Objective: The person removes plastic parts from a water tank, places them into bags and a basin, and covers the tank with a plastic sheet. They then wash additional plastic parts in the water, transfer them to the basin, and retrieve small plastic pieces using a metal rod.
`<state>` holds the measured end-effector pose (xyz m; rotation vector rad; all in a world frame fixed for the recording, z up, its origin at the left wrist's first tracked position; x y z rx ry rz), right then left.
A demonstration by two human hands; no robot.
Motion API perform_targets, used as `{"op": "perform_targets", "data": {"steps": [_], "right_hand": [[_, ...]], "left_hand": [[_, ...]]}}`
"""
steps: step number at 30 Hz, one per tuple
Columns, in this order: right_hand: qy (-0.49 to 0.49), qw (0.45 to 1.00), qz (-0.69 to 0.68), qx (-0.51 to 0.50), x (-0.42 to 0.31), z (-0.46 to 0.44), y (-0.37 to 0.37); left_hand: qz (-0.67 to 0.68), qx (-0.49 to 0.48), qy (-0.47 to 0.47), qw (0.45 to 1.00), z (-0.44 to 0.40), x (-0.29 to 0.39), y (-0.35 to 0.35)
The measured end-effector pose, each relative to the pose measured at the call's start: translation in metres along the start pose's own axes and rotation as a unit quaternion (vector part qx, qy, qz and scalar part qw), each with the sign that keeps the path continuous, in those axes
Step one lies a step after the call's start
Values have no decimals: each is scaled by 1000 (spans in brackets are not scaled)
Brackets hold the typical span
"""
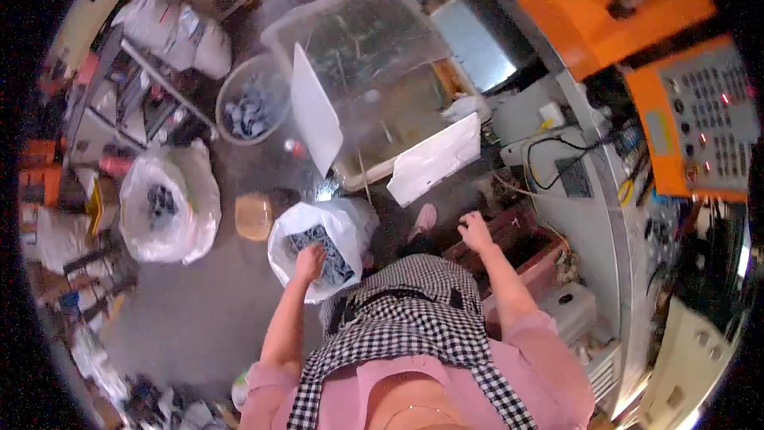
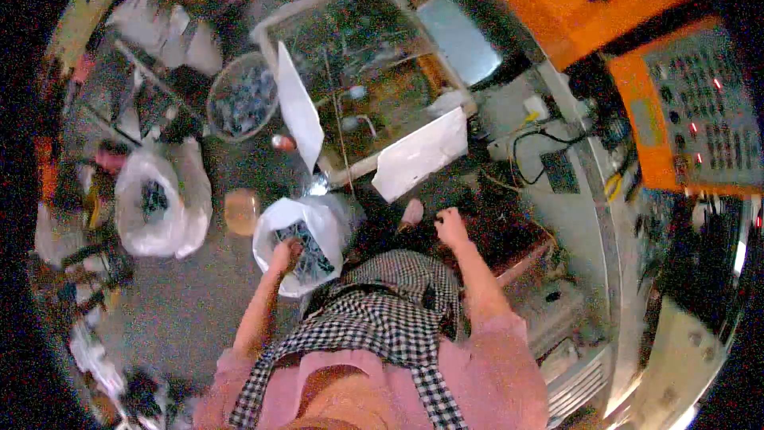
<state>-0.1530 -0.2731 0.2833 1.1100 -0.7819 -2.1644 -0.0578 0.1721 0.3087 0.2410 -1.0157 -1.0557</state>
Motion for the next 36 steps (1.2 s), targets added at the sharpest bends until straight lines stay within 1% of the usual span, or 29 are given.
{"op": "perform_targets", "data": {"steps": [1,2,4,5,6,7,8,9,10,11,12,14,16,17,19,21,23,24,26,27,29,30,32,33,34,35,36], "right_hand": [[-25,998,-45,-28,1,-17,15],[-7,999,-17,-35,-2,-32,28],[-21,999,8,-32,6,-71,41],[-15,999,12,-37,6,-89,46],[11,999,13,-35,-1,-105,53],[37,999,13,-34,-7,-118,59],[41,998,19,-39,-13,-129,62],[85,995,38,-33,-25,-141,65],[128,990,57,-26,-46,-148,71],[101,992,65,-46,-59,-156,74],[103,991,72,-49,-67,-168,71],[140,986,72,-51,-78,-190,61],[135,986,58,-74,-96,-203,56],[141,986,53,-75,-103,-214,51],[147,985,53,-80,-113,-242,37],[181,979,52,-81,-122,-269,16],[158,980,58,-105,-127,-305,-14],[140,981,62,-116,-127,-329,-32],[151,976,77,-140,-132,-371,-71],[163,973,85,-140,-137,-392,-90],[196,965,97,-143,-140,-438,-133],[201,964,97,-148,-138,-468,-153],[216,948,210,-106,-138,-518,-187],[223,952,198,-74,-133,-546,-201],[230,954,188,-40,-128,-577,-209],[234,948,216,-16,-122,-608,-218],[237,940,244,6,-116,-632,-226]], "left_hand": [[-50,3,-18,999,-4,13,-7],[-100,7,-44,994,-7,25,-11],[-71,7,-18,997,-18,41,-18],[-43,3,-3,999,-24,47,-20],[-38,6,3,999,-32,44,-26],[-55,14,-24,998,-40,40,-36],[-72,22,-53,996,-46,34,-43],[-49,1,18,999,-49,55,-35],[-44,3,22,999,-57,60,-36],[-39,6,21,999,-64,65,-37],[-32,9,20,999,-72,69,-38],[0,8,14,1000,-94,74,-43],[-36,2,-9,999,-121,84,-48],[-20,1,-4,1000,-134,85,-51],[-4,-10,2,1000,-170,78,-62],[14,-25,19,999,-206,53,-84],[-18,-32,-6,999,-248,23,-110],[-17,-32,0,999,-264,21,-109],[49,-41,109,992,-286,18,-101],[48,-45,118,991,-299,7,-109],[30,19,123,992,-326,-15,-121],[32,22,130,991,-345,-27,-134],[64,80,168,980,-369,-56,-154],[64,73,178,979,-379,-66,-167],[51,117,160,979,-391,-67,-171],[40,163,143,975,-402,-71,-176],[45,158,154,974,-413,-80,-189]]}}
Point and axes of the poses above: each hand's wrist, its own z-axis away from the middle knuckle, its own y-axis out of the back of the hand, x = y × z, the point moved 6 cm from there along -z, towards the middle knuckle, and after that the axes turned 2 degrees about -x, right-handed, at the moved point
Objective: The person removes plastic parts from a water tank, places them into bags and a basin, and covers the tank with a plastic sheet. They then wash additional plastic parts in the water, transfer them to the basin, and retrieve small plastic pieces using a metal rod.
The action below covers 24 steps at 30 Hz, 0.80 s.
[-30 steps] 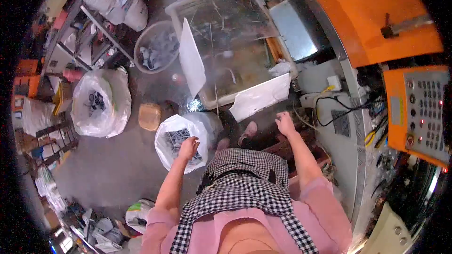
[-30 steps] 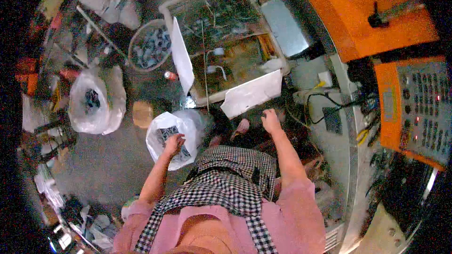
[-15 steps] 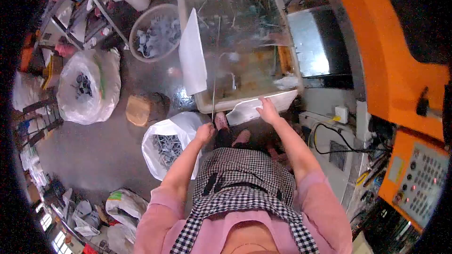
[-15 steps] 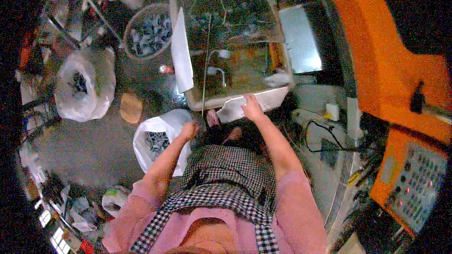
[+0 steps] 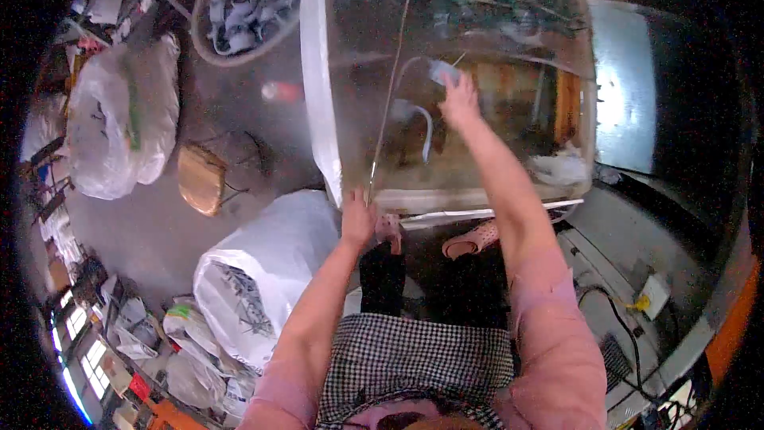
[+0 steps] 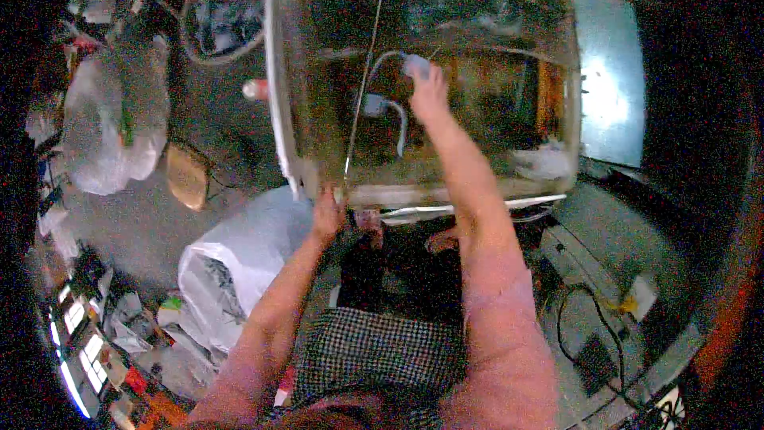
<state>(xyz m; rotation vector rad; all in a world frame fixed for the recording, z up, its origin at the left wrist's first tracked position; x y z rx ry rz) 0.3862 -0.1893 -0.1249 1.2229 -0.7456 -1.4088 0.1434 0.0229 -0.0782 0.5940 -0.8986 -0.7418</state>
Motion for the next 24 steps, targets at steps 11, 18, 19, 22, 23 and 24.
{"op": "perform_targets", "data": {"steps": [11,18,19,22,23,24], "right_hand": [[77,996,-31,-43,-17,-22,-60],[86,987,69,-114,-80,1,-71],[90,986,76,-116,-85,-1,-79],[102,988,81,-83,-96,-4,-97],[101,985,76,-122,-98,-3,-104],[97,985,76,-123,-95,-3,-115]], "left_hand": [[118,31,83,989,-51,-34,-61],[112,56,57,991,-1,26,-6],[158,39,99,982,6,30,-2],[178,51,106,977,28,17,-8],[158,95,68,980,34,18,-3],[139,138,29,980,42,19,1]]}}
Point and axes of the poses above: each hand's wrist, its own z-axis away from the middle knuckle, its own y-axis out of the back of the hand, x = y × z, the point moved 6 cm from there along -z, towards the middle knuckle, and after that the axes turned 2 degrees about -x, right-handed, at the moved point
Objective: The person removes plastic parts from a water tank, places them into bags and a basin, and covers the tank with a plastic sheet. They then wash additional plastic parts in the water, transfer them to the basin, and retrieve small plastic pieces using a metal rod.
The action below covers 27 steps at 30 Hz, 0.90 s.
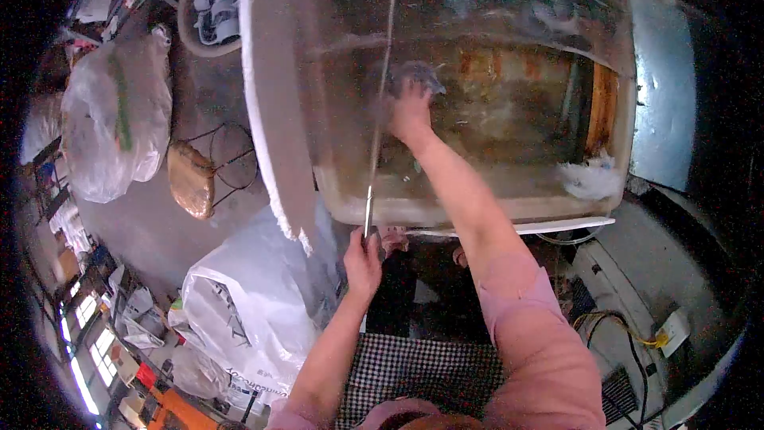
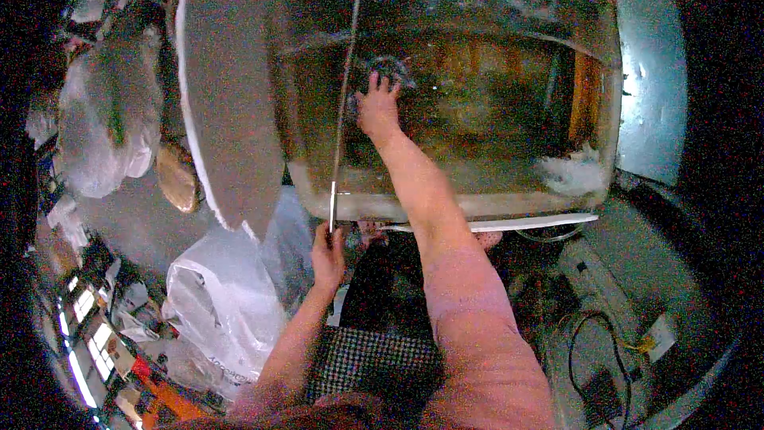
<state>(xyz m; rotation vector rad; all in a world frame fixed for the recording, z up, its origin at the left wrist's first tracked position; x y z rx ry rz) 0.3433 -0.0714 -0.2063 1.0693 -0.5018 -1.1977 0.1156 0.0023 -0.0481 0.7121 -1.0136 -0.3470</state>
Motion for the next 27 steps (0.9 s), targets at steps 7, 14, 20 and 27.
{"op": "perform_targets", "data": {"steps": [7,14,20,27], "right_hand": [[4,992,-124,-24,44,28,-14],[-88,978,-191,-11,115,68,-9],[-146,965,-179,-127,172,94,-25],[-256,940,-169,-151,222,112,-35]], "left_hand": [[-44,-49,81,995,51,-2,38],[-134,-176,9,975,78,2,52],[-121,-205,32,971,46,24,11],[-91,-183,-32,978,-30,35,-96]]}}
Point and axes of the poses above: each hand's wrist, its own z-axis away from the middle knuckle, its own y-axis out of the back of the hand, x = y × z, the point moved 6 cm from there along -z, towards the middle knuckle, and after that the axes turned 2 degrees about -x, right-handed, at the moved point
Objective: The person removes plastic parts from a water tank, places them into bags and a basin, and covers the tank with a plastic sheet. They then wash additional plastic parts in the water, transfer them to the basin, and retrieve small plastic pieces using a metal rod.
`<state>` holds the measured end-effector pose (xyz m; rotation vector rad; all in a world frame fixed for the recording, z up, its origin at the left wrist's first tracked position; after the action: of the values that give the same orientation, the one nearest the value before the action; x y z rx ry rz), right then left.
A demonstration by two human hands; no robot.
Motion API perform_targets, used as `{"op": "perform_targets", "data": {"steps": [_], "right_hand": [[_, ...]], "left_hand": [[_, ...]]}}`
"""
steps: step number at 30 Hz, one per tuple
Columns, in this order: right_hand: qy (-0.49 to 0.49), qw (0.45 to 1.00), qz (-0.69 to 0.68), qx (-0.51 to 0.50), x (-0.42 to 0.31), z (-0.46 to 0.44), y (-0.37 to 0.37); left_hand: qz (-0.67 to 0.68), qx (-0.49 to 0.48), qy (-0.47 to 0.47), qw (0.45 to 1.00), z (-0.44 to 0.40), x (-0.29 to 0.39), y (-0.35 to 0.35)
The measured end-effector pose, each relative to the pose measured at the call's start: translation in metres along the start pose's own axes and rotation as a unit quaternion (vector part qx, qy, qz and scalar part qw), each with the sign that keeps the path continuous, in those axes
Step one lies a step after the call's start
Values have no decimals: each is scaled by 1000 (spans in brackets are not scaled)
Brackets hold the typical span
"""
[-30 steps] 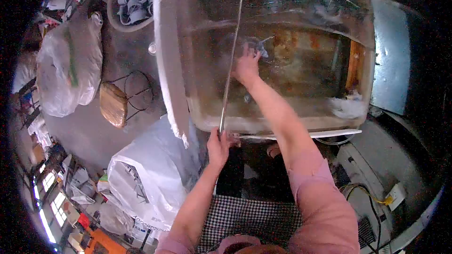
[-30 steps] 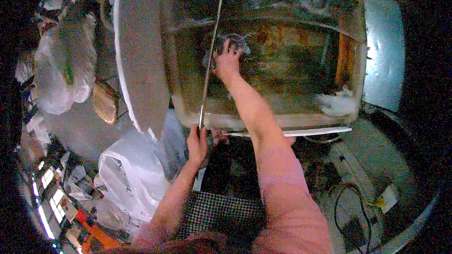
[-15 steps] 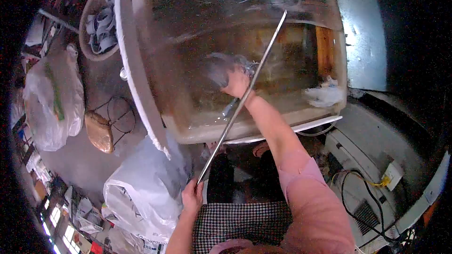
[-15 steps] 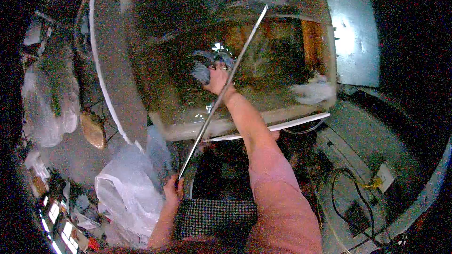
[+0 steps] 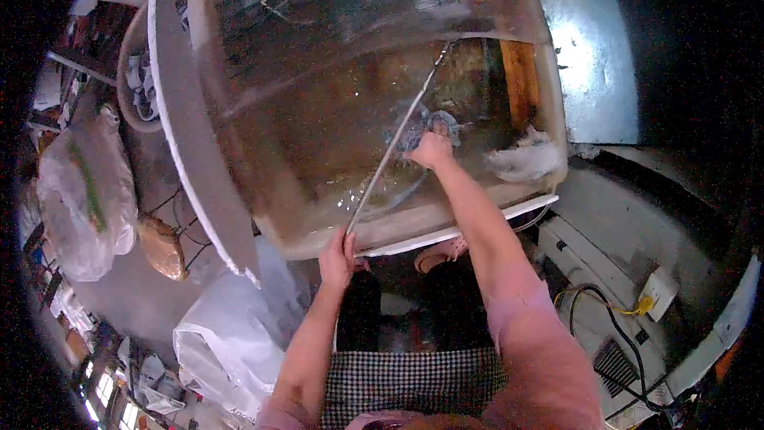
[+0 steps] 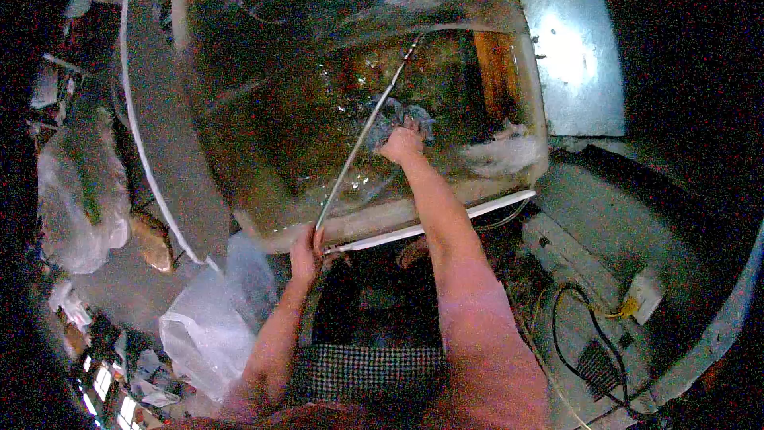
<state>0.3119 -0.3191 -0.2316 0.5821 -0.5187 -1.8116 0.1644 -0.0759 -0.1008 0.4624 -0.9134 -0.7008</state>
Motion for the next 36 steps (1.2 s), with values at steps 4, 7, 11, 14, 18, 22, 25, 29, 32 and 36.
{"op": "perform_targets", "data": {"steps": [4,7,11,14,18,22,25,29,32,36], "right_hand": [[-16,1000,1,5,18,-2,15],[-23,999,-25,0,31,-4,21],[-33,996,-48,65,44,-14,31],[-57,984,-154,-76,55,-20,21],[-32,993,-85,75,54,-8,42],[-18,987,-73,142,62,-5,45],[-20,992,-74,99,66,-4,44],[-31,990,-39,133,67,1,48],[-57,994,-79,53,72,-5,42],[-81,993,-76,35,66,-7,42]], "left_hand": [[37,62,-28,997,-42,-5,-15],[11,99,-14,995,-69,-8,-23],[54,115,8,992,-114,18,-20],[72,118,12,990,-140,19,-23],[91,115,0,989,-115,-33,-29],[28,90,-15,995,-23,-52,7],[-38,45,35,998,22,-63,21],[-22,53,-28,998,34,-46,27],[-4,19,-10,1000,11,-45,0],[5,-21,30,999,-43,-43,-42]]}}
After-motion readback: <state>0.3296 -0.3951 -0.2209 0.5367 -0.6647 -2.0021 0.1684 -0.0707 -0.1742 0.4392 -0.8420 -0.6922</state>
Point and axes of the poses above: each hand's wrist, its own z-axis away from the middle knuckle, its own y-axis out of the back of the hand, x = y × z, the point moved 6 cm from there along -z, towards the middle knuckle, and after that the axes turned 2 degrees about -x, right-handed, at the moved point
